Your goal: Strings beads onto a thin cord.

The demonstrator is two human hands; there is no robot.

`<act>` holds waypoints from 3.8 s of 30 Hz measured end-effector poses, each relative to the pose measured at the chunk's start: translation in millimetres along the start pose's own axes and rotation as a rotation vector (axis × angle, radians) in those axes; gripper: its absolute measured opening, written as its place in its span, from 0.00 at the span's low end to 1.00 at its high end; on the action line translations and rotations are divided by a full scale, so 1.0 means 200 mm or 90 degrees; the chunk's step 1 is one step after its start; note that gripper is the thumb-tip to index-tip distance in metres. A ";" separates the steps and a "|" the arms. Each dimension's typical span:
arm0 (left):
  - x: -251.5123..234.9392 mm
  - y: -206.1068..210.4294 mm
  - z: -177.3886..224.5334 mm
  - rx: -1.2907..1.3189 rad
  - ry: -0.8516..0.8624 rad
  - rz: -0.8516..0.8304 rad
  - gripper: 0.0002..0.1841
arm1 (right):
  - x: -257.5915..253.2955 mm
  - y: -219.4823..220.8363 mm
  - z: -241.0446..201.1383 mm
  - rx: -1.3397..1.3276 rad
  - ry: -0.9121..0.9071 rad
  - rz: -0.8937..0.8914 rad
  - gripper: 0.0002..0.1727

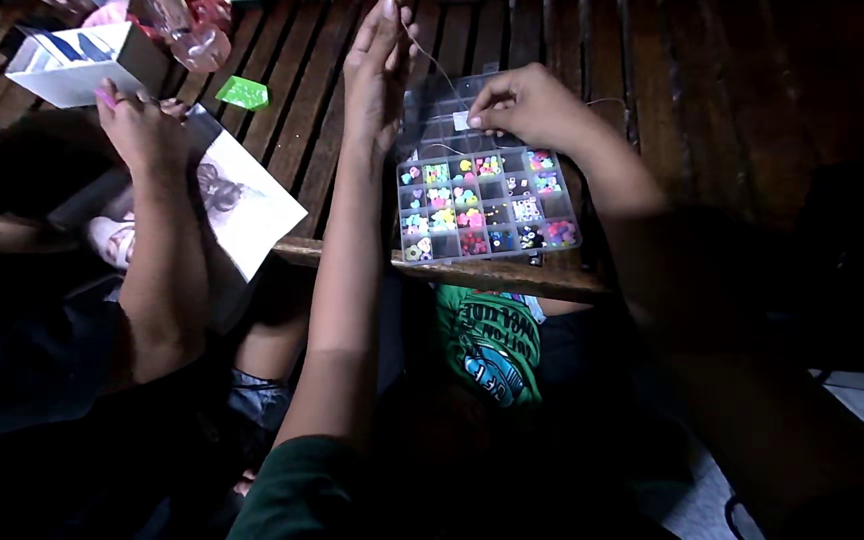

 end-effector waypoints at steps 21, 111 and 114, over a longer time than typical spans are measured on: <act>0.02 0.02 -0.01 -0.057 -0.012 -0.020 0.11 | 0.01 0.00 -0.01 0.105 -0.001 -0.015 0.09; 0.12 -0.03 -0.10 -0.576 0.186 -0.035 0.12 | 0.70 0.16 -0.22 0.394 -0.039 0.098 0.08; 0.12 -0.03 -0.10 -0.587 0.183 -0.040 0.12 | 0.70 0.14 -0.20 0.377 -0.052 0.108 0.10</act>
Point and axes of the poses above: each hand's wrist, its own x-axis away from the middle knuckle, its own y-axis out of the palm, z = x × y, the point moved 2 cm from there along -x, towards the middle knuckle, and after that the axes turned 2 degrees about y, right-handed, at the moved point
